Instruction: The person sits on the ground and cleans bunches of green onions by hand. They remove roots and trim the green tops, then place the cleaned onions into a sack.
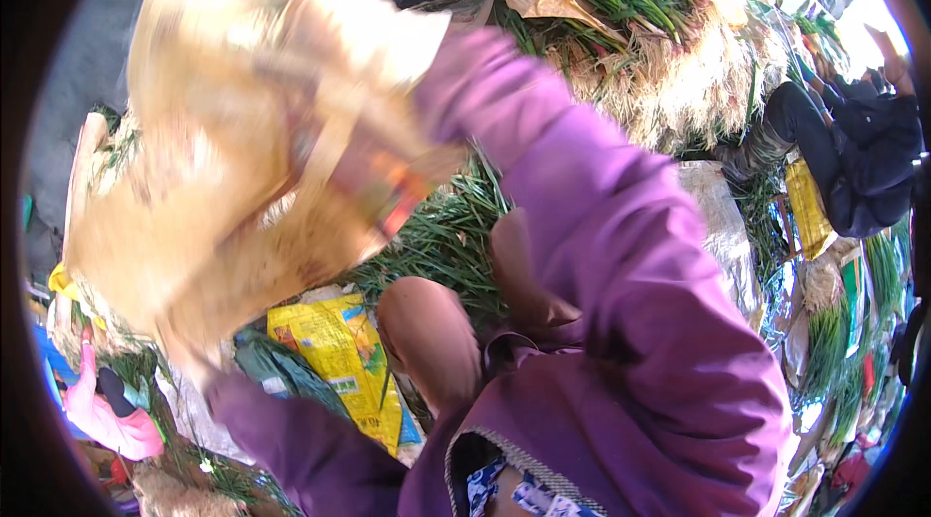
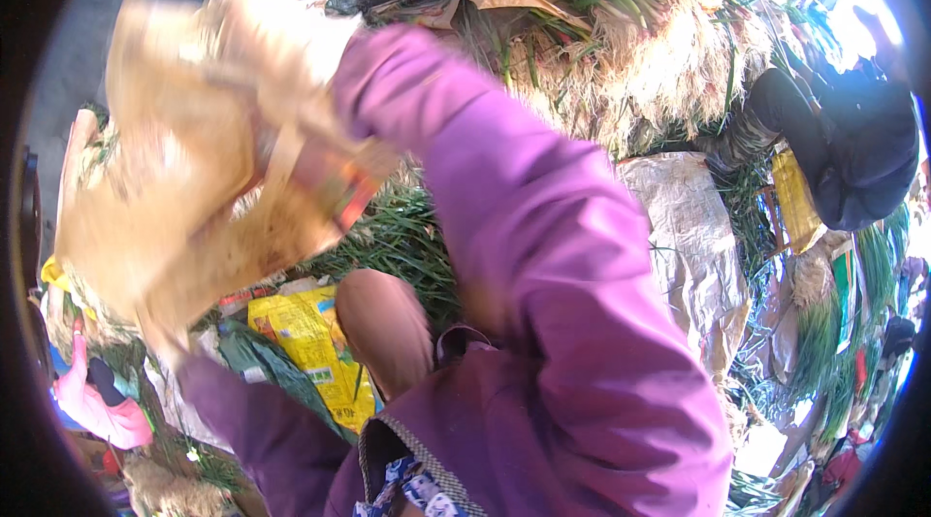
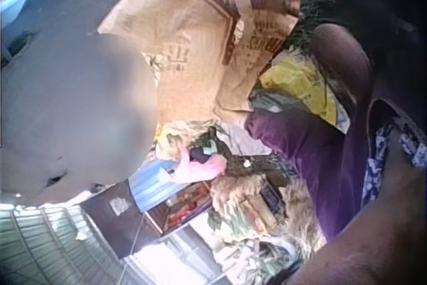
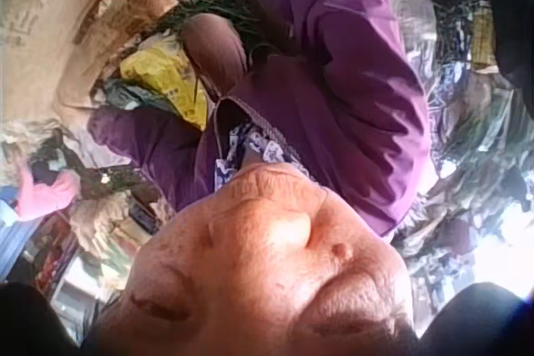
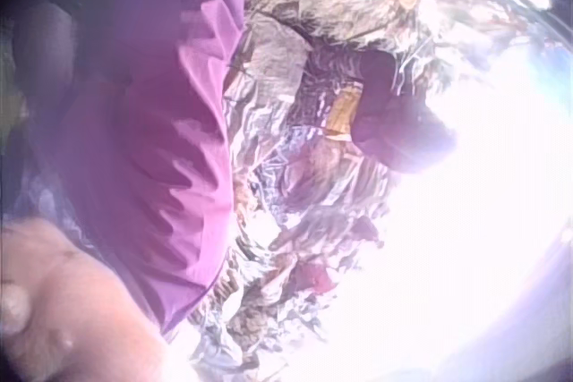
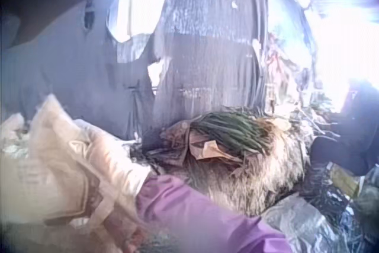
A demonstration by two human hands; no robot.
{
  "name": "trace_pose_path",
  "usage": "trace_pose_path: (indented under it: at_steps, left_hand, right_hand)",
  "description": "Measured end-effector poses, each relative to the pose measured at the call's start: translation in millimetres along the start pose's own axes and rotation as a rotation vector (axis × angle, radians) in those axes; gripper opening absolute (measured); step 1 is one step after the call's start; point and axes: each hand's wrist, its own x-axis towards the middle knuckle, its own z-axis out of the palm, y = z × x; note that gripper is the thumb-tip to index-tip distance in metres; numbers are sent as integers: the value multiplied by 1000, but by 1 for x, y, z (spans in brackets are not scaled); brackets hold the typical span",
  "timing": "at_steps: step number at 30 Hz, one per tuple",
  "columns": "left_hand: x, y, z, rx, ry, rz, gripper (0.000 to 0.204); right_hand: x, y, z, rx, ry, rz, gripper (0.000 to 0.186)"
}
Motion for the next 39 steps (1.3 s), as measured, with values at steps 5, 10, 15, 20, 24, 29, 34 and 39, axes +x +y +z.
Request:
trace_pose_path:
  at_steps: [5,10,15,20,24,29,34,39]
  left_hand:
    - [-120,-26,-183,452,474,-262,57]
    - [-242,-67,-312,330,763,-586,56]
    - [-308,-85,-396,700,720,-731,51]
    - [-304,-105,-383,802,654,-799,51]
    - [-256,-136,-356,1032,466,-790,52]
    - [-264,-99,-377,1495,404,-715,52]
    - [-316,-34,-391,1906,504,-753,53]
    - [-288,-69,-353,2189,394,-526,53]
  right_hand:
    - [13,45,181,126,-163,-55,21]
    - [-35,97,290,33,-368,-220,25]
    - [-69,146,288,-171,-847,138,31]
    - [-100,189,184,-470,-1073,150,29]
    - [-166,211,46,-542,-683,265,31]
    - [-238,198,-51,-593,-498,551,38]
    - [-246,186,-71,-234,-433,643,35]
    - [-257,197,-62,38,-426,810,32]
